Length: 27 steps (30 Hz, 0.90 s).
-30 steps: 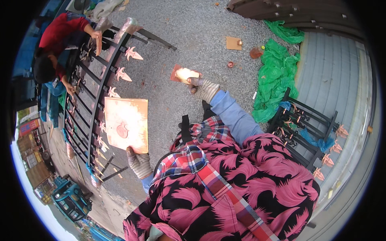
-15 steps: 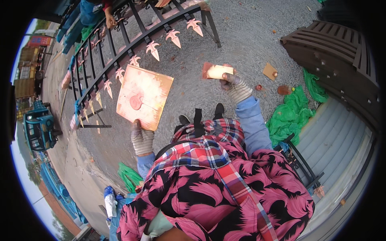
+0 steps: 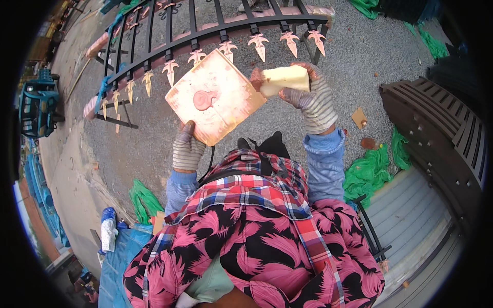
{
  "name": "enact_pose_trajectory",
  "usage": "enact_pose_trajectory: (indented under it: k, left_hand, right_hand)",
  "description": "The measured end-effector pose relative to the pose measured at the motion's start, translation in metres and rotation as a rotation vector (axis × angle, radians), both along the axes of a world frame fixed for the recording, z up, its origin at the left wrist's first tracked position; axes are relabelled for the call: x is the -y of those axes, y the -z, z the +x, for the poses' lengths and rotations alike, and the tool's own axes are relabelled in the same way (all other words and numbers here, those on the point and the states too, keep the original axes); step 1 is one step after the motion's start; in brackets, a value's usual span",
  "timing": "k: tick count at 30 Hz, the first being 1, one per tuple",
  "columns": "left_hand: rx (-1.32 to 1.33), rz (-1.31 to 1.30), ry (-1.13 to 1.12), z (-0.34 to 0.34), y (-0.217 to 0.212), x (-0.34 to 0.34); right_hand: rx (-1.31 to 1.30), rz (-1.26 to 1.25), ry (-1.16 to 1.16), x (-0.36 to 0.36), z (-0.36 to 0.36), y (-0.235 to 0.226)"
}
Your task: The person applies paint to metal spearhead decorations attached to a gate using a sponge and a paint tray. They repeatedly dip the sponge into the paint and rub it onto each spearhead in sequence.
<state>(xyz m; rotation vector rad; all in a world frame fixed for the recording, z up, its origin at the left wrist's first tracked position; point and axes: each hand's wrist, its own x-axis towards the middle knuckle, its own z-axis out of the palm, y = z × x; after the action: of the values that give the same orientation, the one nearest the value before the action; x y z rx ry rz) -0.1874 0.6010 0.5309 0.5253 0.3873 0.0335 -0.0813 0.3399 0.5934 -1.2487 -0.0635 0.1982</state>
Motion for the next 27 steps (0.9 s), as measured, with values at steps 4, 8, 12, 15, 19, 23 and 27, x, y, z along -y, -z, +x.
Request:
enact_pose_trajectory:
  k: [4, 8, 12, 15, 19, 23, 27]
  left_hand:
    - [0.0, 0.0, -0.011, 0.006, 0.002, -0.011]
    - [0.049, 0.013, -0.048, 0.012, -0.01, -0.016]
    - [0.033, 0.05, -0.078, 0.018, -0.007, -0.029]
    - [0.004, -0.028, -0.152, 0.015, -0.005, -0.04]
    - [-0.01, -0.07, -0.159, 0.013, -0.017, -0.047]
    - [0.004, -0.055, -0.194, 0.02, -0.018, -0.077]
    - [0.06, -0.078, -0.131, 0.034, -0.021, -0.121]
  right_hand:
    - [-0.094, -0.057, -0.184, -0.036, 0.011, -0.026]
    - [-0.118, -0.003, -0.342, -0.041, 0.037, -0.013]
    - [-0.292, 0.143, -0.572, -0.061, 0.051, 0.021]
    - [-0.375, 0.321, -0.501, -0.1, 0.05, 0.028]
    - [-0.406, 0.298, -0.58, -0.132, 0.063, 0.026]
    - [-0.108, -0.033, -0.305, -0.146, 0.092, 0.004]
    - [-0.006, -0.273, -0.34, -0.197, 0.082, -0.029]
